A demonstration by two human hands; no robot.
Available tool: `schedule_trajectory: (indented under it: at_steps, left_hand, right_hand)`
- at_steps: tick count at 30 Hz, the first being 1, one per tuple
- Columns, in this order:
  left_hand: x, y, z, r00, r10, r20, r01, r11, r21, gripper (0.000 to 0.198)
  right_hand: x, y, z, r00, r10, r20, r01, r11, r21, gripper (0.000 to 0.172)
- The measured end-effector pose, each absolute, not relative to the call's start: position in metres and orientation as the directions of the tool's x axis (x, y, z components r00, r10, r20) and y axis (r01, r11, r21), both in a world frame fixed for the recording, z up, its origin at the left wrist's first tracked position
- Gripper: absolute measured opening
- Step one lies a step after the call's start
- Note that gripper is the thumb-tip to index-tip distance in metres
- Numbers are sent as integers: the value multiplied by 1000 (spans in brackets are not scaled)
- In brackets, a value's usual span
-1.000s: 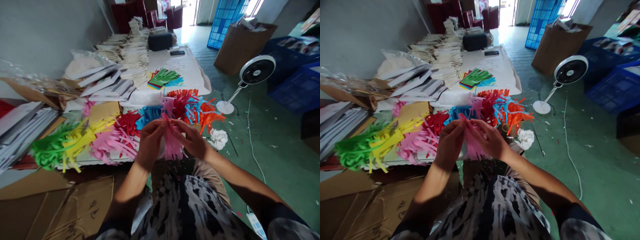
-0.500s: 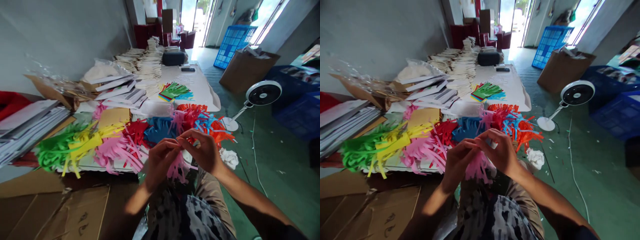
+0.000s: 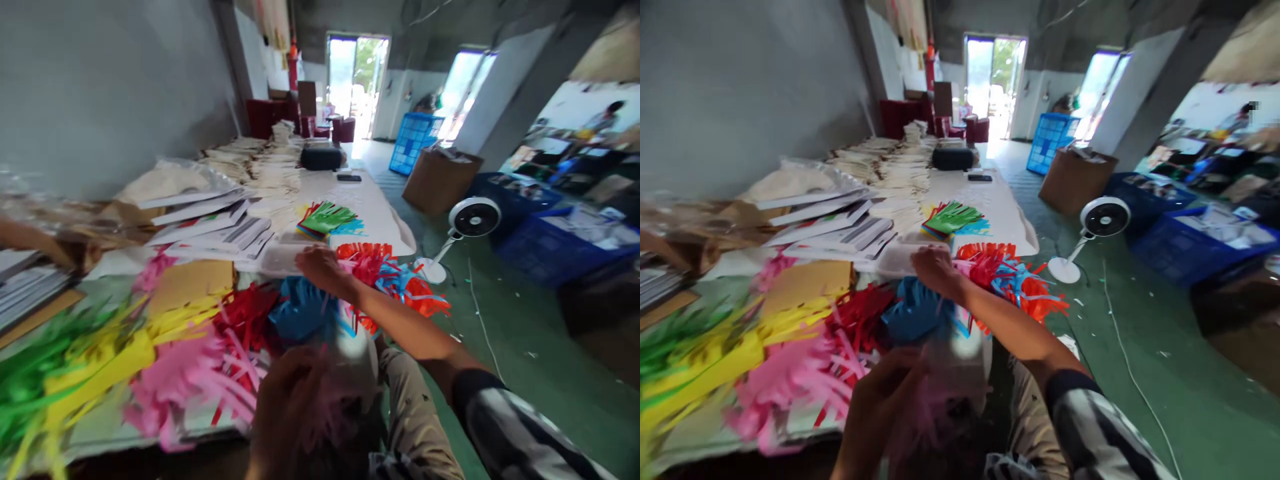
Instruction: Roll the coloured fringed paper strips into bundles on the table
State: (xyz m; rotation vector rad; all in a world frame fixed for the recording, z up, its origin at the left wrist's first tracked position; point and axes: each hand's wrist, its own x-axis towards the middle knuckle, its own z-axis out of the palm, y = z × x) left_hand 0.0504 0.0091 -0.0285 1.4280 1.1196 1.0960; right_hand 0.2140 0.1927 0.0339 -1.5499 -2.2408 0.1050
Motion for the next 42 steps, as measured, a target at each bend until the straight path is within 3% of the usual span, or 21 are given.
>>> schedule_trajectory:
  at_steps: [1, 4, 7, 10, 15, 18, 22, 26, 29, 35, 42]
  left_hand:
    - [48, 10, -33, 196, 976, 92, 131, -119, 984, 27]
    - [43, 9, -39, 218, 968, 125, 178, -165, 970, 28]
    - [42, 4, -35, 230, 966, 118, 160, -157, 975, 29]
    - [46, -3, -26, 162, 986, 29, 83, -43, 996, 37]
    - [54, -14, -11, 43, 989, -144, -8, 145, 989, 47]
    - [51, -17, -5, 21, 984, -175, -22, 175, 984, 52]
    - [43, -18, -3, 48, 988, -149, 30, 148, 989, 42]
    - [42, -20, -1, 50, 999, -19, 18, 18, 1000, 33]
    - [51, -23, 4, 29, 997, 67, -38, -65, 997, 28]
    - [77, -29, 17, 54, 989, 138, -187, -126, 974, 15]
    - [89, -35, 23, 44, 958, 282, -43, -280, 959, 9]
  right_hand:
    - [211, 207, 32, -267, 942, 201, 912, 315, -265, 36]
    - [204, 232, 25, -185, 982, 29, 956, 186, -225, 42]
    - [202, 238, 19, -148, 988, -47, 967, 135, -218, 39]
    - [203, 238, 17, -147, 987, -67, 965, 128, -228, 39]
    - [205, 221, 33, -157, 987, 27, 941, 158, -299, 40]
    - [206, 188, 50, -170, 976, 132, 900, 209, -382, 37]
    - [215, 125, 61, -222, 942, 251, 785, 325, -528, 16]
    - [237, 62, 54, -278, 920, 277, 622, 393, -677, 17]
    - [257, 26, 48, -203, 932, 300, 412, 359, -838, 15]
    - [277, -19, 52, -147, 934, 324, 448, 355, -821, 13]
    - [277, -39, 57, -195, 915, 352, 507, 402, -762, 10]
